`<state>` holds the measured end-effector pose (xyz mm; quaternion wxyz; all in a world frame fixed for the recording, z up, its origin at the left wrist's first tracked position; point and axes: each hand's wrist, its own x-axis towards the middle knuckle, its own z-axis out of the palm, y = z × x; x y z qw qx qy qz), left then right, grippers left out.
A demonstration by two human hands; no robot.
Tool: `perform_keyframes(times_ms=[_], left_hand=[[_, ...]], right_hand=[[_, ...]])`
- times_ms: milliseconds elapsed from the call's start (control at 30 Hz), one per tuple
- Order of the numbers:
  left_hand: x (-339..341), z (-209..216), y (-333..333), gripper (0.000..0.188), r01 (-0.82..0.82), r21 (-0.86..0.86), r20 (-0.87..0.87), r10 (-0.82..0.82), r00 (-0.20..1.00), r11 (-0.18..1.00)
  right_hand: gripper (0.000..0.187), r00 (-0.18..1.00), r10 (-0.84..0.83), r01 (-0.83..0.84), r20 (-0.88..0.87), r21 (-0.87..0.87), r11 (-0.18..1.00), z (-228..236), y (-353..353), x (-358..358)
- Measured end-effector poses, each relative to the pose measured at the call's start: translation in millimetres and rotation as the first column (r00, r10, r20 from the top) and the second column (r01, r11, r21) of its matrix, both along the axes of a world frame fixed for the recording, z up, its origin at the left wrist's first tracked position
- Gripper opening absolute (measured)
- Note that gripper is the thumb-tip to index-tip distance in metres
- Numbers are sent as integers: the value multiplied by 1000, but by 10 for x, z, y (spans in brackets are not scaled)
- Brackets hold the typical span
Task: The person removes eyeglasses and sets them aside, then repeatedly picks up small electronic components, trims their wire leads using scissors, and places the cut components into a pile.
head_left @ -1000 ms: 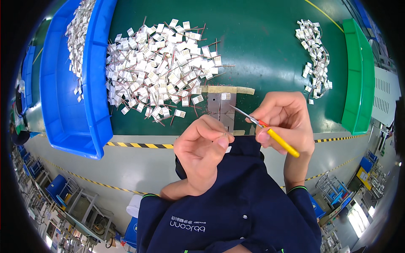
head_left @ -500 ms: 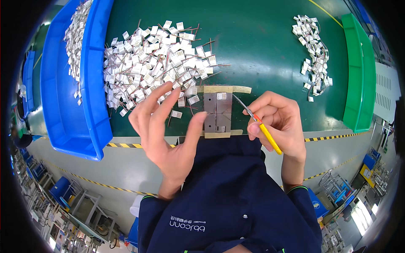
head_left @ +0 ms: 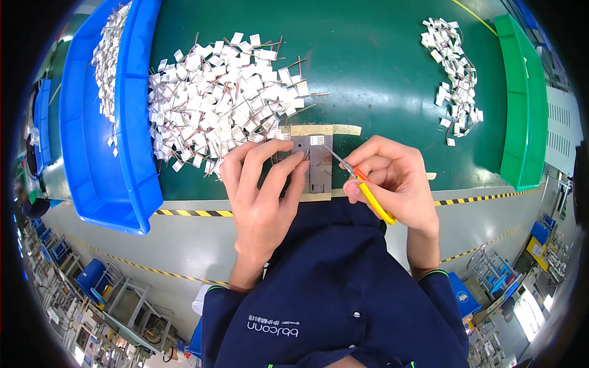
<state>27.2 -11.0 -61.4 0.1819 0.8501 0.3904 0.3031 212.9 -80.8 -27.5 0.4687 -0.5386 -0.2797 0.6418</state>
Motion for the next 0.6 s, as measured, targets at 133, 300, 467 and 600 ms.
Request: perform_keyframes(times_ms=[133,300,467,600], left_hand=[[8,-3,-6,19,-11,44,-34,13,999,999],[44,16,-5,16,-18,33,-126,22,992,999],[50,22,1,17,-71,20,-95,72,993,997],[22,106,-10,18,-19,31,-20,20,1000,999]], right_hand=[[14,1000,-7,7,20,1,1000,-11,0,-33],[18,998,-10,9,65,9,1000,-25,15,-57],[20,938,-182,162,295,92,983,-37,52,-87],[24,927,-286,272,241,91,958,-56,94,-144]])
